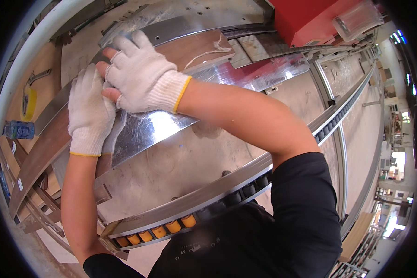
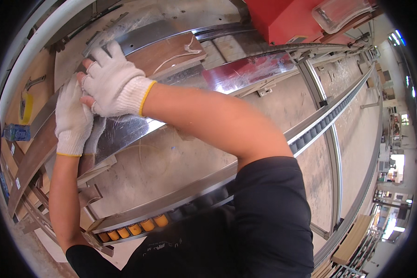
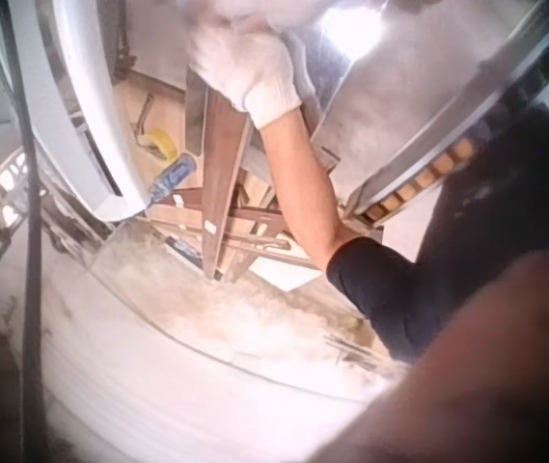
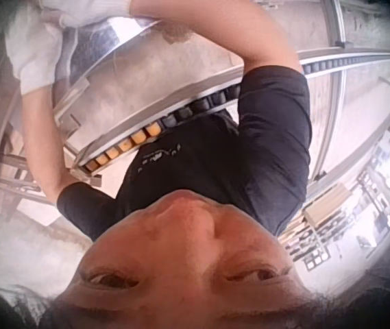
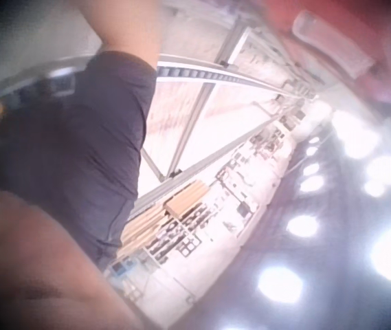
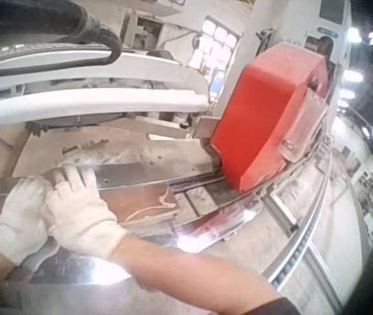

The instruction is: The person picks up long wooden planks from a table, carries them across the workshop, and places them on a conveyor belt. They repeat this process several times, handling the planks one at a time and stacking them on the belt.

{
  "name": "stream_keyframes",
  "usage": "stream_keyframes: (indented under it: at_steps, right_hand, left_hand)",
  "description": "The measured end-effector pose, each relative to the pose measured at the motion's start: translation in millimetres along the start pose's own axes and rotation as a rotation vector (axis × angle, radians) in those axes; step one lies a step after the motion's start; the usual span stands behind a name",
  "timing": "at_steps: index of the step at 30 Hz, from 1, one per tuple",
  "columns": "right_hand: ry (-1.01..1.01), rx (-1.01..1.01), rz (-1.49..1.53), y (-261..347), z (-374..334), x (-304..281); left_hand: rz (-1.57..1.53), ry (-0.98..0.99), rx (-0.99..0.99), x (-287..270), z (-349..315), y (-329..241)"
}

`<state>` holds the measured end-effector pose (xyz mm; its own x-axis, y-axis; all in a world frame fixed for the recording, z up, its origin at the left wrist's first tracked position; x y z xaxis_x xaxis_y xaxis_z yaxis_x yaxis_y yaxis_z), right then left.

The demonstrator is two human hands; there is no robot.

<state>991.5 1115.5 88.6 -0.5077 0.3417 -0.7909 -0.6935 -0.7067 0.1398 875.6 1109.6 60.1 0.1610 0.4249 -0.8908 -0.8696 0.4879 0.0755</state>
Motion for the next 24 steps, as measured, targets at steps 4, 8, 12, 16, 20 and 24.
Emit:
stream_keyframes:
  at_steps: [4,8,12,16,20,24]
  right_hand:
    - [0.034,0.034,-0.055,-35,-26,2]
    - [-0.022,0.011,-0.160,-101,-27,-33]
    - [-0.002,0.111,-0.179,-179,-28,-78]
    - [-0.069,0.166,-0.183,-186,-61,-92]
    - [-0.090,0.250,0.065,-175,-72,-102]
    - [-0.108,0.252,0.030,-188,-70,-111]
  left_hand:
    - [0.021,-0.119,0.070,16,18,-44]
    - [0.042,-0.061,0.062,30,82,-80]
    - [0.017,-0.069,0.049,33,152,-123]
    - [-0.016,-0.004,-0.011,48,157,-172]
    - [-0.140,0.131,-0.090,30,136,-171]
    - [-0.012,0.078,-0.038,-18,90,-126]
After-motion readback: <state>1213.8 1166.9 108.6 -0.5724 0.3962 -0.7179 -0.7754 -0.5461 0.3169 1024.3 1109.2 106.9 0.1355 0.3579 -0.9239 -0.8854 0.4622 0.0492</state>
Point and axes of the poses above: each hand's wrist, its own z-axis towards the middle knuckle, its own x-axis out of the palm, y = z × x, the point moved 9 cm from there along z, towards the middle knuckle, and after that the axes turned 12 degrees about x, right-handed, at the moved point
